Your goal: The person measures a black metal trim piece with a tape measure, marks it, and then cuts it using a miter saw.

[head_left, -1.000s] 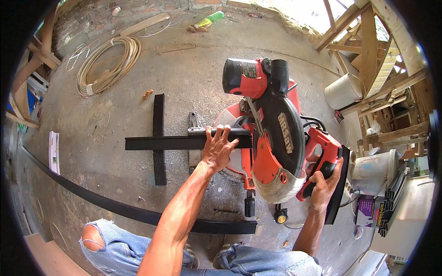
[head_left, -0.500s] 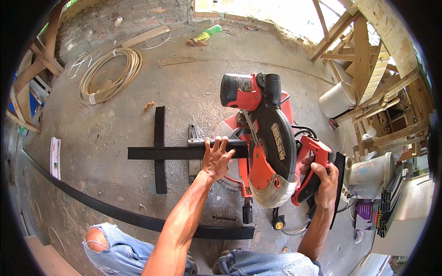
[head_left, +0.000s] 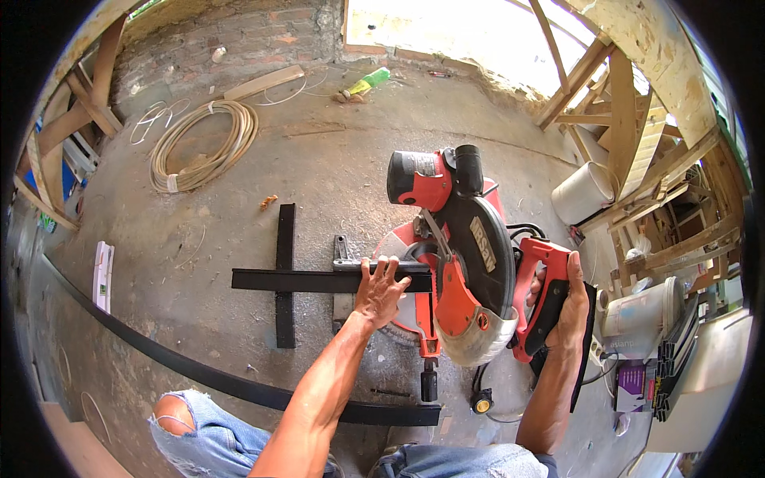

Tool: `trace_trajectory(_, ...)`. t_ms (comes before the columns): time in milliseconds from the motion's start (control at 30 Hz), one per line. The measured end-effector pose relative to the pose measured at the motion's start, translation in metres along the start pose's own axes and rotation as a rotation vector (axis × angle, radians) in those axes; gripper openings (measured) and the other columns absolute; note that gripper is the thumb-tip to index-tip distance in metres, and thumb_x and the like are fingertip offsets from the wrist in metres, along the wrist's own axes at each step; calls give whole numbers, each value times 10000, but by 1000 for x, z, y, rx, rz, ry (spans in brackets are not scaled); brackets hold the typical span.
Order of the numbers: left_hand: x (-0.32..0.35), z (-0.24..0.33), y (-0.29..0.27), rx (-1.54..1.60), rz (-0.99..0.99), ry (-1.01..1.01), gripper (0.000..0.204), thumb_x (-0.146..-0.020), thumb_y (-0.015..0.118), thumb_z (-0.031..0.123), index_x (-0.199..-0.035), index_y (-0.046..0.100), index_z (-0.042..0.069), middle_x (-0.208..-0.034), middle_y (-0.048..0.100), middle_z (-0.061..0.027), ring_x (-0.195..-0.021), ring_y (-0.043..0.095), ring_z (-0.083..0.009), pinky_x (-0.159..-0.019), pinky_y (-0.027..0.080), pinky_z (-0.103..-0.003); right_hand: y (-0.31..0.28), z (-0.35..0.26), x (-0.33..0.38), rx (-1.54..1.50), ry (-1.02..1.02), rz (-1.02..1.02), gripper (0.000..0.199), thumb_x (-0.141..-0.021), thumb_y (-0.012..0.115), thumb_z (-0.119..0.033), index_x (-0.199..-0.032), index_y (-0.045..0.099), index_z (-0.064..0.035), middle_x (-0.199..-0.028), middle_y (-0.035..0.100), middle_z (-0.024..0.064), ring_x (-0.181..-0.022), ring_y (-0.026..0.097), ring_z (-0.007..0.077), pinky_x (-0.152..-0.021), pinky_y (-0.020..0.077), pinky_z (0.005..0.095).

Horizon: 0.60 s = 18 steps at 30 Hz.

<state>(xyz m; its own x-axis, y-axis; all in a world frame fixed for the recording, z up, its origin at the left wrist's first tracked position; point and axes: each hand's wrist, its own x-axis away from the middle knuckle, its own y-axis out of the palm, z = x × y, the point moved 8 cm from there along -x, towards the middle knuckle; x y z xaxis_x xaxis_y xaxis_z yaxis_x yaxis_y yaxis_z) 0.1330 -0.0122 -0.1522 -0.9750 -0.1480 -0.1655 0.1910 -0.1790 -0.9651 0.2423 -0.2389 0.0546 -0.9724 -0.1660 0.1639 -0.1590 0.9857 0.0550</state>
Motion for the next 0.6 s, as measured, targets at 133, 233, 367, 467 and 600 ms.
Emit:
trace_trajectory(133, -2, 2, 1, -1, -5, -1, 458, -777, 793, 297, -1221, 691, 255, -1295, 421, -109, -1321, 343, -290, -1092, 220, -642, -7, 5, -5, 19, 35, -26, 588, -926, 591, -619, -987, 660, -38, -718, 626, 43, -570, 620, 127, -495, 523, 268)
trace_trajectory(233, 0, 2, -3, 55, 20, 0, 347, -806, 775, 256, -1142, 708, 206, -1256, 423, -109, -1297, 358, -303, -1094, 239, -653, -6, 5, -2, 28, 6, -4, 583, -930, 584, -619, -952, 654, -40, -710, 623, 46, -555, 613, 133, -486, 515, 271)
trace_trajectory(367, 1, 1, -4, 44, 30, 3, 345, -805, 775, 250, -1141, 708, 207, -1253, 418, -108, -1299, 354, -303, -1092, 241, -652, -7, 9, -1, 67, -30, 29, 681, -923, 521, -690, -894, 649, -22, -654, 615, 61, -522, 606, 151, -482, 513, 282)
trace_trajectory(467, 1, 1, -2, 43, 31, -5, 339, -806, 772, 248, -1137, 711, 213, -1253, 423, -109, -1295, 357, -306, -1093, 242, -649, -12, 15, -1, 46, -37, 10, 667, -944, 505, -669, -912, 649, -18, -670, 620, 64, -529, 608, 154, -487, 515, 286)
trace_trajectory(600, 1, 2, 0, 2, 17, 3, 385, -797, 770, 282, -1174, 706, 239, -1262, 436, -108, -1301, 359, -293, -1088, 230, -636, -15, 18, -1, 47, -37, -22, 659, -957, 499, -649, -943, 652, -8, -685, 625, 67, -552, 617, 156, -502, 521, 288)
